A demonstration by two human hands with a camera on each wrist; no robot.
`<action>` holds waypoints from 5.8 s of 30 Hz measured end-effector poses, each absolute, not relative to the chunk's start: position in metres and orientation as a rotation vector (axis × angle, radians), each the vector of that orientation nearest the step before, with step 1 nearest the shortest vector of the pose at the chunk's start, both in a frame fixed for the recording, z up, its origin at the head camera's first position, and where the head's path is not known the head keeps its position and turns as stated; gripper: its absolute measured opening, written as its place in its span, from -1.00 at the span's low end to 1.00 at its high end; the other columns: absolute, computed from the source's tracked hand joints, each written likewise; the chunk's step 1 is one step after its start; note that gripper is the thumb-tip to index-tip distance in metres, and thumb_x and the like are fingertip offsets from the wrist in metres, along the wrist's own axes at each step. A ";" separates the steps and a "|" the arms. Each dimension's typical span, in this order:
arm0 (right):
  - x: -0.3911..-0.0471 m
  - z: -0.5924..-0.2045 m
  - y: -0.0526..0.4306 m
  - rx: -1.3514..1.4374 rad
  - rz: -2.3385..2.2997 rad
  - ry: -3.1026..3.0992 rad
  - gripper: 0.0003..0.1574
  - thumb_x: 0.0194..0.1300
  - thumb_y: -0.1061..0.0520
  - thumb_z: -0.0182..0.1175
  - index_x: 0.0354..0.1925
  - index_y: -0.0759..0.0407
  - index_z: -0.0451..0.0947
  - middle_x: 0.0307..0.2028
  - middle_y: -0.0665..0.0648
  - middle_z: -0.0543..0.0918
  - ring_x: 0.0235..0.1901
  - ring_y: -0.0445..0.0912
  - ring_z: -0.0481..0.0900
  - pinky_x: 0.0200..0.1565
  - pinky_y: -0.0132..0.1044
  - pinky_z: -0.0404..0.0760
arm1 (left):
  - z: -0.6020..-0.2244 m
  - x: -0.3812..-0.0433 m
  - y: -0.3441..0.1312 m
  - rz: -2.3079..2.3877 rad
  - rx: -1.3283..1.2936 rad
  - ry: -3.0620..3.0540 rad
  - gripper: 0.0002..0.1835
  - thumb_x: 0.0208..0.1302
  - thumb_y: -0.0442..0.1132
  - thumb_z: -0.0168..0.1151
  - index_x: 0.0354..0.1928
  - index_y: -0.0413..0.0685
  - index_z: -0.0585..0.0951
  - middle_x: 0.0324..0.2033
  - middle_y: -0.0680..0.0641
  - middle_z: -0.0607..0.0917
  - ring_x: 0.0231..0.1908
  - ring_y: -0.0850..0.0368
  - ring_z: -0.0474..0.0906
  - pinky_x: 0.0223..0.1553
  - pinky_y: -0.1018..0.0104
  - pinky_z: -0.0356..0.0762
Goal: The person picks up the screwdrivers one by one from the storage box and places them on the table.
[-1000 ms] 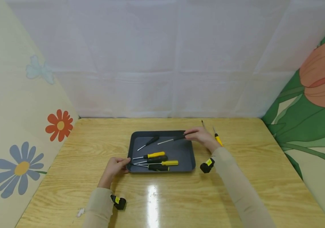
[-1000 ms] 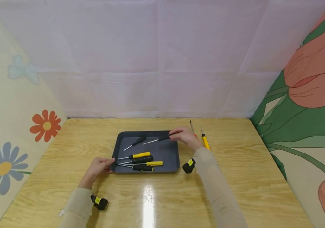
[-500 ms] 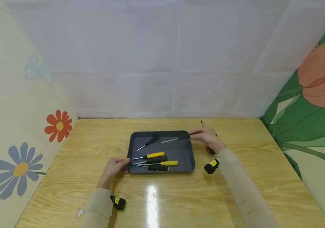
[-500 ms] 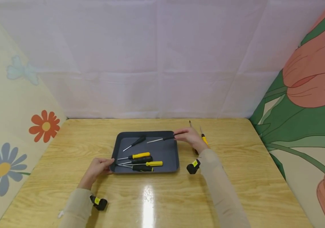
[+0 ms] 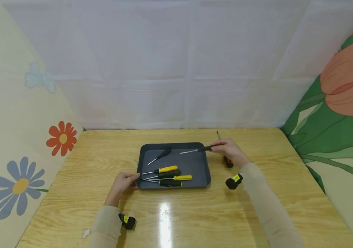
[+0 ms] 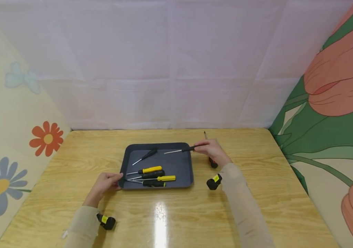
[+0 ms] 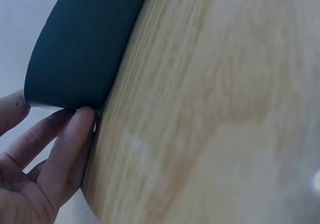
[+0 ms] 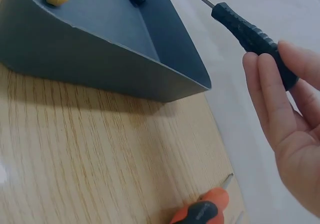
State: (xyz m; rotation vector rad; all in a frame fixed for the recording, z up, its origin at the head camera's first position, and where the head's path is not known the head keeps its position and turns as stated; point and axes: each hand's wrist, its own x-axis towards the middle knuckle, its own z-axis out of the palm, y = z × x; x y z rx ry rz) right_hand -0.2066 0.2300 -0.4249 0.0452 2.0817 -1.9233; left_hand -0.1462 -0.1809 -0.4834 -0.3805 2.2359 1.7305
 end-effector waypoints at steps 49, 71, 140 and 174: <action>-0.175 -0.435 0.285 0.365 -2.503 1.768 -0.60 0.21 0.49 0.00 -0.55 0.13 0.60 -0.46 0.05 0.60 -0.43 -0.19 0.63 -0.26 -0.45 0.60 | -0.483 -0.147 -0.182 1.748 -0.365 2.211 -0.70 0.22 -0.29 0.16 -0.25 -0.51 0.59 -0.56 -0.06 0.62 -0.56 0.18 0.54 -0.44 0.28 0.63; -0.194 -0.503 0.332 0.649 -2.796 1.887 -0.76 0.03 0.42 0.24 -0.24 0.43 0.52 -0.44 0.06 0.59 -0.42 -0.17 0.63 -0.24 -0.41 0.61 | -0.484 -0.146 -0.183 1.749 -0.357 2.223 -0.71 0.23 -0.29 0.16 -0.24 -0.50 0.60 -0.53 -0.06 0.63 -0.55 0.18 0.54 -0.45 0.29 0.63; -0.177 -0.481 0.304 0.845 -1.377 2.961 -0.66 0.11 0.21 0.20 -0.19 0.46 0.54 -0.27 0.37 0.58 -0.28 0.12 0.49 -0.29 -0.19 0.48 | -0.483 -0.148 -0.182 1.726 -0.378 2.212 -0.68 0.23 -0.27 0.16 -0.18 -0.50 0.58 -0.51 -0.07 0.63 -0.53 0.19 0.55 -0.43 0.28 0.64; -0.178 -0.460 0.313 0.933 -1.942 2.473 -0.55 0.27 0.15 0.08 0.05 0.42 0.43 -0.52 -0.15 0.51 -0.44 -0.29 0.52 -0.36 -0.47 0.58 | -0.483 -0.146 -0.181 1.748 -0.368 2.218 -0.67 0.22 -0.28 0.17 -0.19 -0.52 0.57 -0.56 -0.06 0.62 -0.58 0.20 0.54 -0.46 0.29 0.63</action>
